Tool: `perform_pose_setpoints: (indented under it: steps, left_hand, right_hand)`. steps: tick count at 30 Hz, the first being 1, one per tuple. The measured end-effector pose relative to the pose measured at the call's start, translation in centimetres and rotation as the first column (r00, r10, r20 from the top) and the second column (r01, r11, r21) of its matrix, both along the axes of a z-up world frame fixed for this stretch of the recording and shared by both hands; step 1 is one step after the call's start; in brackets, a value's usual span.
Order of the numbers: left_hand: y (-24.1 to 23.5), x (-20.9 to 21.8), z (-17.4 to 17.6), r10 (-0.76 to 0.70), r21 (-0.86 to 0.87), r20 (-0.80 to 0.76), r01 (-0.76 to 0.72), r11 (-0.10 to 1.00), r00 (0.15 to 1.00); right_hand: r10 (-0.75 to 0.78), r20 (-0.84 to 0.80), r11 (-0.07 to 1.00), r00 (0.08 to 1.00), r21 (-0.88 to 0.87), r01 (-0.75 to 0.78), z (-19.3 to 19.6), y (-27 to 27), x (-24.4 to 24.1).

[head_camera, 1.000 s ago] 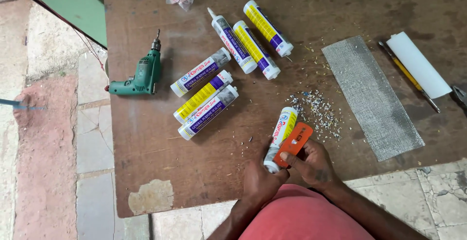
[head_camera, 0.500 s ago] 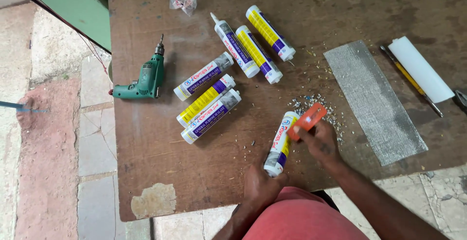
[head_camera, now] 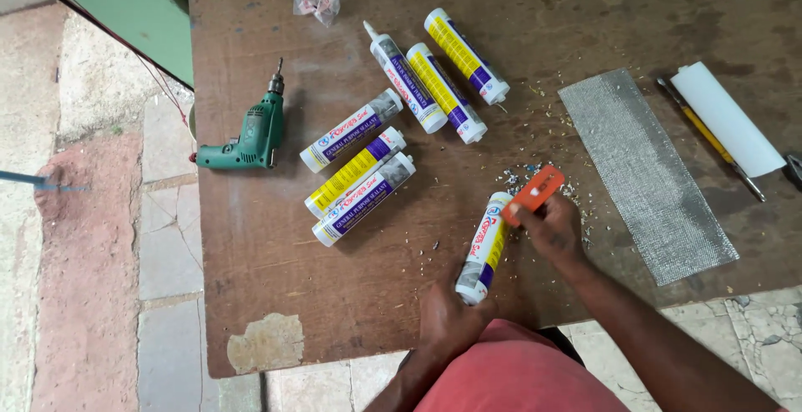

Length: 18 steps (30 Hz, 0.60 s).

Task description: Repairing and preparing glue tubes or adhesive containers using a scraper and pliers.

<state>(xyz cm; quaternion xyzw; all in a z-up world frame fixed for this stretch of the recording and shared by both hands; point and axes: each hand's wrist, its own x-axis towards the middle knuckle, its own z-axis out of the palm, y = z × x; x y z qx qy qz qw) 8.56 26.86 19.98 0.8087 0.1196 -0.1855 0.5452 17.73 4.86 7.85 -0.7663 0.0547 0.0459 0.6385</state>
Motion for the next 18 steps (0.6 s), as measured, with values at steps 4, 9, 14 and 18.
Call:
perform_pose_setpoints:
  steps: [4,9,14,18]
  left_hand:
    - [0.1,0.3,0.2,0.014,-0.031,-0.016,-0.015,0.999,1.0]
    - [0.3,0.5,0.1,0.046,-0.102,-0.065,-0.052,0.993,0.997]
    - [0.2,0.2,-0.1,0.042,-0.122,-0.09,-0.053,0.991,0.995]
    - [0.2,0.2,0.4,0.021,-0.05,-0.049,-0.024,0.998,0.999]
  right_hand:
    - [-0.049,0.151,0.999,0.987,0.002,0.049,-0.9,-0.7,1.6]
    - [0.129,-0.152,0.987,0.98,0.112,-0.113,5.3,4.0,-4.9]
    - [0.132,-0.09,0.99,0.987,0.063,-0.126,3.0,2.3,-3.5]
    - [-0.024,0.058,0.964,0.998,-0.264,0.038,-1.5,-1.4,2.2]
